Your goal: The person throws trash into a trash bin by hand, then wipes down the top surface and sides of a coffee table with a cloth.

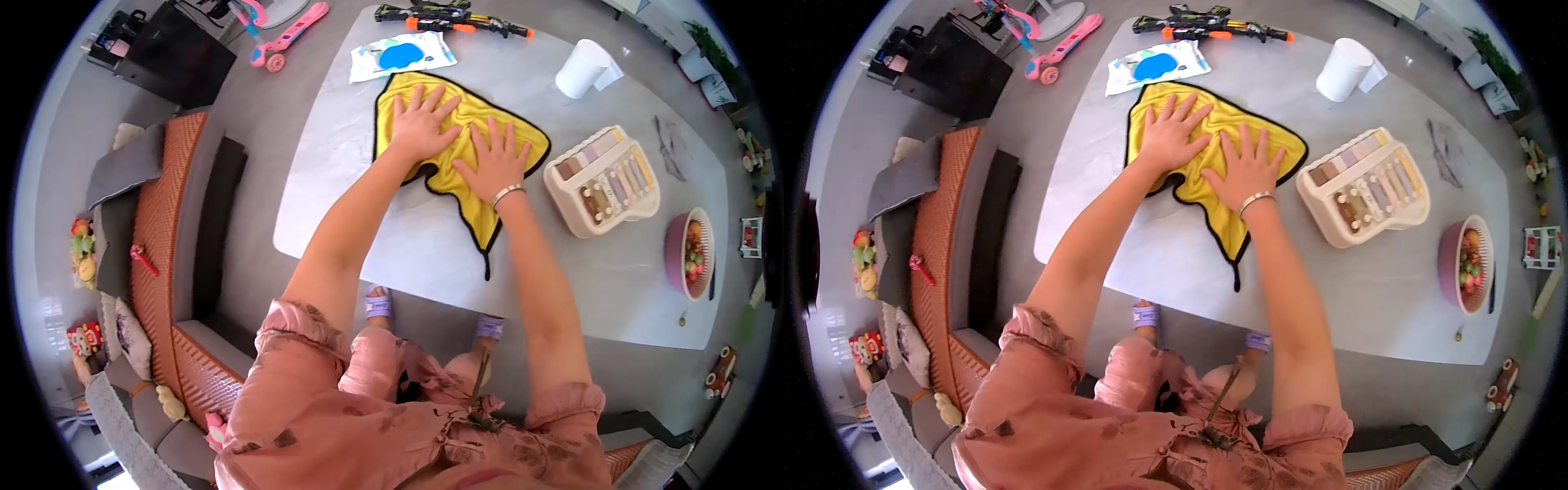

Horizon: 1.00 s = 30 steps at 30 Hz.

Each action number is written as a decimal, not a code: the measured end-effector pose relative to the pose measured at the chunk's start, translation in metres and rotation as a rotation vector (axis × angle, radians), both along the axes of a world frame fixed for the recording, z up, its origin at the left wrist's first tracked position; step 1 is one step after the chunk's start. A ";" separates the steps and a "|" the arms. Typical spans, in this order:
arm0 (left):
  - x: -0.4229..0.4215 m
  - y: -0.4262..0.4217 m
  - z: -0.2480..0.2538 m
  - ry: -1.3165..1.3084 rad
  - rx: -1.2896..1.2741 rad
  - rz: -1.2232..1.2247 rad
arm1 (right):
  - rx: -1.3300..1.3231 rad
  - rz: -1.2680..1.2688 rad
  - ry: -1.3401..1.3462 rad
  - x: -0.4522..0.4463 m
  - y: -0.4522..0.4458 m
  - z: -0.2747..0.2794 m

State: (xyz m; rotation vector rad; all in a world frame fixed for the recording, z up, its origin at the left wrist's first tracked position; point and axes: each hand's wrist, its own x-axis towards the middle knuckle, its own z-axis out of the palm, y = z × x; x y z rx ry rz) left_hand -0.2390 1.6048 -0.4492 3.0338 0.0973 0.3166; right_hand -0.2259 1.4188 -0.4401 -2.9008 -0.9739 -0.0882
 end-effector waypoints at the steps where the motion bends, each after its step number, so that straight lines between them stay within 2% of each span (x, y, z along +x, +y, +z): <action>1: -0.003 0.003 -0.004 -0.035 -0.006 -0.026 | -0.032 -0.027 0.005 -0.002 0.003 0.001; 4: -0.031 0.017 -0.003 -0.021 -0.013 -0.034 | -0.067 -0.093 0.006 -0.022 0.007 0.007; 13: -0.249 0.052 0.015 0.079 0.017 0.133 | -0.074 0.087 0.077 -0.191 0.046 0.014; 17: -0.296 0.050 0.010 0.107 -0.007 0.223 | -0.039 0.159 0.039 -0.233 0.061 0.003; 23: -0.271 0.063 0.020 0.149 -0.078 0.266 | 0.006 0.208 0.053 -0.224 0.069 0.000; 30: -0.169 0.109 0.013 0.101 -0.075 0.341 | 0.067 0.131 -0.008 -0.120 0.132 -0.014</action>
